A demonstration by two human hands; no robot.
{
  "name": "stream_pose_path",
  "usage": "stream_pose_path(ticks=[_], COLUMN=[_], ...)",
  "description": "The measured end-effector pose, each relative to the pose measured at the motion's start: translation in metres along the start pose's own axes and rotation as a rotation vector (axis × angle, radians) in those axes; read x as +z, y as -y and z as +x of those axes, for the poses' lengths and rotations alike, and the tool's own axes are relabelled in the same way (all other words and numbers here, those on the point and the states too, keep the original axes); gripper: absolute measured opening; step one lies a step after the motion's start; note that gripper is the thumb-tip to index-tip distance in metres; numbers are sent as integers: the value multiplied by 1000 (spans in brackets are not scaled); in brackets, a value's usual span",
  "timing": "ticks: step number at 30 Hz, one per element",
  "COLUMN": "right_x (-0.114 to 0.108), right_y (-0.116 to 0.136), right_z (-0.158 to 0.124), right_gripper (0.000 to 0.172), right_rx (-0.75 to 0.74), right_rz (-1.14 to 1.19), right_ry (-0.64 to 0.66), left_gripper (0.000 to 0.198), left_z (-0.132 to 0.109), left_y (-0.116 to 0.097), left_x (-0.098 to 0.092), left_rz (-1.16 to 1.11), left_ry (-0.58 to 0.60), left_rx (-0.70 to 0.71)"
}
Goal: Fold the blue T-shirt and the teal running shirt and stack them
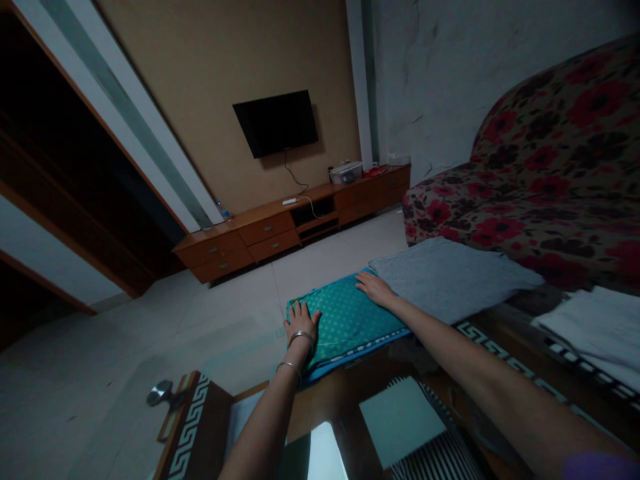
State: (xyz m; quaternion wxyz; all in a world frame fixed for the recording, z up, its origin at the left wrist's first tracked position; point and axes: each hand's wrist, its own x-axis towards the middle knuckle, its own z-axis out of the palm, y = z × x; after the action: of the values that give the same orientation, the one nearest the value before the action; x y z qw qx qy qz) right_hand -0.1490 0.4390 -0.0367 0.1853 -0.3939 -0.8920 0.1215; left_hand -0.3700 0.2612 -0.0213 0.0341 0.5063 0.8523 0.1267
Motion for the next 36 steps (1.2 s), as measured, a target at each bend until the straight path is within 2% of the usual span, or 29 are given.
stream_pose_path(ticks=[3,5,7,10,12,14,17,19,24,25,28,30,33,36], right_x=[-17,-20,-17,-6,-2,-3,-15,-26,-45,-45,-42,-44,-61,-82], right_y=[4,11,20,23,13,-2,-23,-26,6,14,29,31,34,50], right_z=[-21,-42,-67,-98,-112,-122,-134,-140,-160,-165,-182,-197,-228,-276], right_gripper=[46,47,47,46,45,46,46,45,46,45,39,35,30,25], right_rx=[18,-39,-132,-177,-155,-137,-117,-92,-96,-127,-201,-190,-151,-212], right_rz=[-39,-83,-119,-150,-158,-159,-151,-163,-199,-195,-179,-171,-139,-53], right_ry=[-72,-124,-128,-69,-44,-44,-56,-68,-197,-208,-144,-81,-35,-13], left_gripper=[62,60,58,56,55,54,53,49,46,47,49,51,50,46], left_z=[-14,-31,-52,-82,-97,-106,-117,-124,-144,-148,-157,-163,-180,-218], left_y=[6,5,0,-1,6,17,31,34,24,22,20,28,52,82], left_x=[-13,-20,-21,-16,-13,-14,-24,-34,-48,-49,-50,-55,-70,-81], left_rz=[104,200,274,320,328,336,349,355,362,358,341,317,295,251], left_ry=[24,-16,-37,60,115,117,122,121,-48,-24,154,218,255,224], left_rx=[2,68,207,338,347,350,356,346,363,379,408,419,444,578])
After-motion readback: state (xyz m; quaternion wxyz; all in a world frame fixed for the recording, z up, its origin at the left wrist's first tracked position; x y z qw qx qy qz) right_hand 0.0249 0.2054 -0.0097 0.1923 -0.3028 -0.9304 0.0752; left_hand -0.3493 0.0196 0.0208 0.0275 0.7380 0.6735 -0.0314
